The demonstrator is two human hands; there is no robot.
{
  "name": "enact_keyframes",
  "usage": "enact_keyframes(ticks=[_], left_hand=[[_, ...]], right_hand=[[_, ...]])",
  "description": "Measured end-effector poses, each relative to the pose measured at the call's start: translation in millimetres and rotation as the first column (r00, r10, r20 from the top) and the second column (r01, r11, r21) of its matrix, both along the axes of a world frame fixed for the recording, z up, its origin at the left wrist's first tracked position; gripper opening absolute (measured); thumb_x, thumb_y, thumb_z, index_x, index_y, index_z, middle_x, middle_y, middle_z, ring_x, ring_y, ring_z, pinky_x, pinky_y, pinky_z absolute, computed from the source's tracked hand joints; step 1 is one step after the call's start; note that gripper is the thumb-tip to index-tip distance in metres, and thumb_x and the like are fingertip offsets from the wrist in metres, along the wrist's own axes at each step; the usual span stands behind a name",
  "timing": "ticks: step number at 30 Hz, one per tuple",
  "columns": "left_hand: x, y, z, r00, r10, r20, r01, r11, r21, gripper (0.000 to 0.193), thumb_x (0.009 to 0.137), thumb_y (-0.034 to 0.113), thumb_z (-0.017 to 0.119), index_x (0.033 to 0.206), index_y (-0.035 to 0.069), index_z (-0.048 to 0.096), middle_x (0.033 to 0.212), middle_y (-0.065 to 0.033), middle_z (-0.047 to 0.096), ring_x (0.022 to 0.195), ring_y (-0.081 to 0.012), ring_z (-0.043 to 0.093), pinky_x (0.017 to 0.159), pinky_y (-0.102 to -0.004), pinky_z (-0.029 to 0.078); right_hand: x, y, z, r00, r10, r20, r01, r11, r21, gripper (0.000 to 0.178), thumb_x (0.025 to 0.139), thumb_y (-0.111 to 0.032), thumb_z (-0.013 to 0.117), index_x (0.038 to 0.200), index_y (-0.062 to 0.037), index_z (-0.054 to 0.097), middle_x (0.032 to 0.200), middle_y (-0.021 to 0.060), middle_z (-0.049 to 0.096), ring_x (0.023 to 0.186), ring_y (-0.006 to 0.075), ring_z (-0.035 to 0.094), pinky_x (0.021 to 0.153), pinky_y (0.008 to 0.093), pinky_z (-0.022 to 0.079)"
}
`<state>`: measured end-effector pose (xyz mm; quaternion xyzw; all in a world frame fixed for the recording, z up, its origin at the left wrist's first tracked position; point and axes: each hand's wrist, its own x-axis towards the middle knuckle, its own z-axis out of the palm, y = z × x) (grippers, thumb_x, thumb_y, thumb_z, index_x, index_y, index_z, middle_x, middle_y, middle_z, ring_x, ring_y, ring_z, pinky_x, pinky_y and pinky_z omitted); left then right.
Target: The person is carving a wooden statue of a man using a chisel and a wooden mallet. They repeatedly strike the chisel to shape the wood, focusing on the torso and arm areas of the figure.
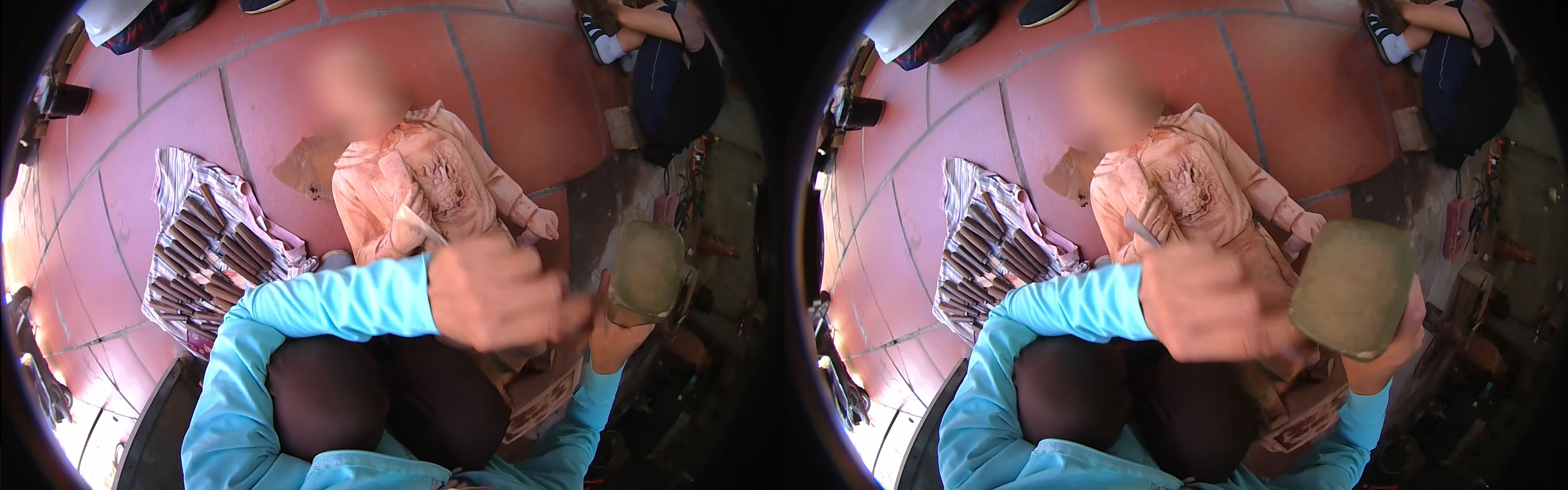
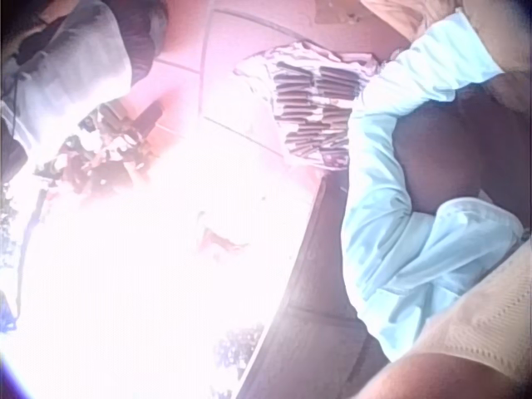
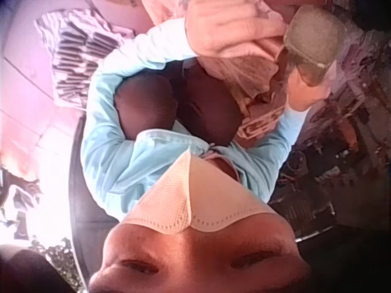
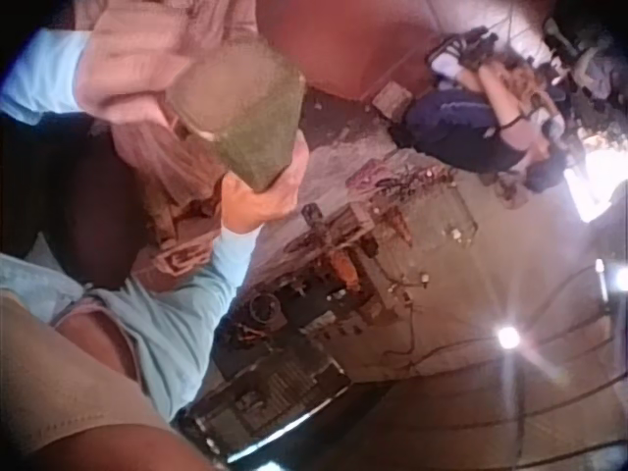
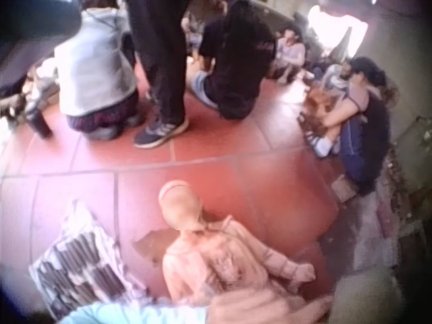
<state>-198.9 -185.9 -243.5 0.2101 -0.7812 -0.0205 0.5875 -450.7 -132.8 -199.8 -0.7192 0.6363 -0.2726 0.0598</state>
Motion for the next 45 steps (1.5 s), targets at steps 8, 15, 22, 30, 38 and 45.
enact_keyframes(ticks=[8,15,22,30,38,45], left_hand=[[-11,-6,-7,0.987,-0.085,-0.139,0.119,0.959,0.257,0.045,0.077,0.034,0.067,0.109,0.003,0.066,0.075,-0.0021,0.06,0.056,-0.015,0.055,0.046,-0.0273,0.042],[-3,-8,-5,0.979,-0.06,-0.196,0.118,0.947,0.298,0.05,0.073,0.034,0.072,0.109,0.0,0.063,0.073,-0.0056,0.058,0.057,-0.0186,0.055,0.049,-0.0295,0.044],[5,-10,-5,0.972,-0.078,-0.223,0.146,0.941,0.306,0.05,0.077,0.034,0.072,0.108,-0.004,0.062,0.076,-0.0086,0.062,0.057,-0.0212,0.056,0.051,-0.0307,0.045],[-2,14,1,0.996,0.063,0.057,-0.067,0.995,0.068,0.046,0.068,0.023,0.067,0.11,0.005,0.066,0.076,0.002,0.058,0.057,-0.0106,0.05,0.046,-0.0231,0.034],[-12,11,9,0.996,-0.008,-0.083,0.022,0.985,0.173,0.043,0.072,0.018,0.068,0.112,0.001,0.062,0.078,-0.0048,0.05,0.062,-0.014,0.051,0.05,-0.0269,0.041],[52,-30,27,0.581,0.268,-0.769,0.405,0.724,0.559,0.047,0.099,0.033,0.039,0.134,0.001,0.036,0.076,-0.0074,0.049,0.053,-0.0139,0.043,0.045,-0.0253,0.035]], right_hand=[[27,-1,11,0.993,0.024,-0.116,-0.031,0.998,-0.058,0.017,0.082,0.008,0.061,0.097,0.0054,0.054,0.081,0.005,0.054,0.079,0.014,0.05,0.089,0.0315,0.04],[29,-3,24,0.998,0.059,0.014,-0.059,0.997,-0.04,0.019,0.08,0.008,0.062,0.098,0.0046,0.056,0.085,0.0054,0.055,0.085,0.0172,0.052,0.093,0.0331,0.038],[18,-3,12,0.992,0.02,-0.125,-0.033,0.994,-0.102,0.019,0.081,0.006,0.067,0.099,0.0058,0.06,0.091,0.0076,0.062,0.084,0.0171,0.057,0.082,0.0307,0.045],[8,8,0,0.942,0.092,-0.324,-0.135,0.984,-0.114,0.015,0.083,0.001,0.064,0.098,0.0016,0.061,0.085,0.0077,0.061,0.084,0.0234,0.059,0.087,0.0418,0.045],[-2,19,-16,1.0,0.006,-0.011,-0.006,1.0,-0.031,0.017,0.083,0.003,0.063,0.099,0.0021,0.059,0.094,0.0094,0.057,0.094,0.0217,0.054,0.097,0.0396,0.042],[16,4,-12,0.983,0.052,0.176,-0.045,0.998,-0.041,0.014,0.078,0.007,0.07,0.087,0.0041,0.061,0.082,0.0062,0.06,0.074,0.0124,0.055,0.071,0.0255,0.045]])
